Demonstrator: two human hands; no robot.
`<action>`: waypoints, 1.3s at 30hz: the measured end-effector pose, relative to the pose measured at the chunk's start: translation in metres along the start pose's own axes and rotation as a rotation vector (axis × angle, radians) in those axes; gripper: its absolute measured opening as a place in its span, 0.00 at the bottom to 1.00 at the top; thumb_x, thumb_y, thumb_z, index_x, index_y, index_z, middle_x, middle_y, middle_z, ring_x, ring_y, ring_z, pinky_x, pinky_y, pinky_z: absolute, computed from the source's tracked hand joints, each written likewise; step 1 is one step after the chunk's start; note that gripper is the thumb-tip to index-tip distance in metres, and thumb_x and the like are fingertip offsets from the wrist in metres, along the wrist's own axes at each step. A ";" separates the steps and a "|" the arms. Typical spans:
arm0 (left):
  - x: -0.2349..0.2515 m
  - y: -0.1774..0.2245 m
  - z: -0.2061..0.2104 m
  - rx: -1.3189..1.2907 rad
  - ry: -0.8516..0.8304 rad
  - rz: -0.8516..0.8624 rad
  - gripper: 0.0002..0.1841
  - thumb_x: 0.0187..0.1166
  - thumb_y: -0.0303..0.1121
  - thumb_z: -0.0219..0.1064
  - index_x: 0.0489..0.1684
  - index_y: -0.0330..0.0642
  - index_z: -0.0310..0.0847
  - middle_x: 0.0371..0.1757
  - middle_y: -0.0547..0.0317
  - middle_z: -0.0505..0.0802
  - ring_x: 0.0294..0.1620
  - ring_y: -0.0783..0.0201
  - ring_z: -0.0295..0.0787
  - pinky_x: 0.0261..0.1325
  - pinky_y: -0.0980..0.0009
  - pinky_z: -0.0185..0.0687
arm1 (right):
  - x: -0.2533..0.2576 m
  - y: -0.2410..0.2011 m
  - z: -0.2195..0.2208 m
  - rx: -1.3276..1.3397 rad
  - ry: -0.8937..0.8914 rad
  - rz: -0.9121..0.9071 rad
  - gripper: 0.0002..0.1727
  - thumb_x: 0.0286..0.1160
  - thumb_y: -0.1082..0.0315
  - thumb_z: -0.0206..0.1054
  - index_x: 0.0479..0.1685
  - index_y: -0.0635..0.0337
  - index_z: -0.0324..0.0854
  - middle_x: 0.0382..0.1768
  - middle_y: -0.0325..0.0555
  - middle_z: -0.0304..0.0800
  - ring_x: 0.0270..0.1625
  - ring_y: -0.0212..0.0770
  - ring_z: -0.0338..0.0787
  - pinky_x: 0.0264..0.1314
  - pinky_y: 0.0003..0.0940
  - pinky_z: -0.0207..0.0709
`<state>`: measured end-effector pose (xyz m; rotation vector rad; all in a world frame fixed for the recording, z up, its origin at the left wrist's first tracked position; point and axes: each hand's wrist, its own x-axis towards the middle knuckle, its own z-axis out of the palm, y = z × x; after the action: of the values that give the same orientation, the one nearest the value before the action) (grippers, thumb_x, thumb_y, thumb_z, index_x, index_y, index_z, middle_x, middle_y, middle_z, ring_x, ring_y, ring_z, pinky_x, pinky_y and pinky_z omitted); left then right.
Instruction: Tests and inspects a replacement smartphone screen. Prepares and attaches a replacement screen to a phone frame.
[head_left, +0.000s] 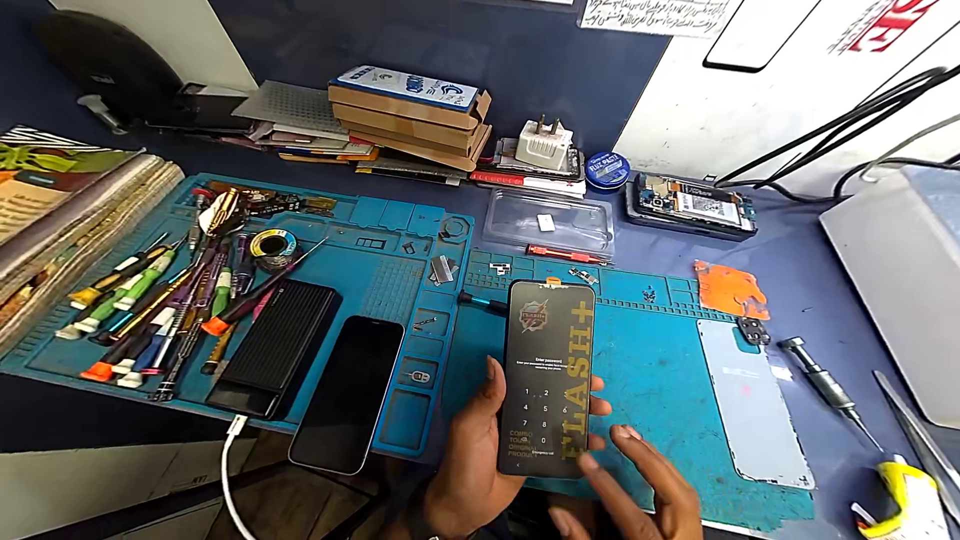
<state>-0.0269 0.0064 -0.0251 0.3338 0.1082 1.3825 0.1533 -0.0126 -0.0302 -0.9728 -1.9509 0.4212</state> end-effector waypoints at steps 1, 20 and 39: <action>0.000 0.000 0.000 -0.002 -0.002 0.001 0.34 0.88 0.61 0.49 0.80 0.44 0.73 0.75 0.33 0.82 0.74 0.39 0.82 0.77 0.47 0.77 | -0.002 -0.002 0.003 -0.040 -0.005 -0.021 0.24 0.74 0.43 0.73 0.69 0.35 0.85 0.82 0.35 0.71 0.90 0.37 0.63 0.92 0.39 0.59; -0.001 -0.001 0.001 0.021 0.033 0.007 0.33 0.88 0.60 0.50 0.81 0.44 0.72 0.75 0.33 0.82 0.73 0.38 0.84 0.74 0.46 0.80 | -0.011 -0.006 0.005 -0.138 0.052 -0.018 0.20 0.77 0.46 0.71 0.65 0.38 0.88 0.83 0.37 0.72 0.91 0.38 0.61 0.93 0.38 0.55; -0.001 -0.002 0.001 0.057 0.063 0.045 0.32 0.88 0.58 0.51 0.79 0.44 0.74 0.72 0.33 0.84 0.72 0.41 0.84 0.75 0.47 0.79 | -0.010 -0.007 0.008 -0.109 0.027 -0.014 0.14 0.78 0.50 0.70 0.58 0.38 0.91 0.80 0.39 0.76 0.90 0.39 0.63 0.92 0.39 0.57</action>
<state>-0.0249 0.0047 -0.0246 0.3419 0.1930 1.4363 0.1464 -0.0243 -0.0357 -1.0284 -1.9720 0.2946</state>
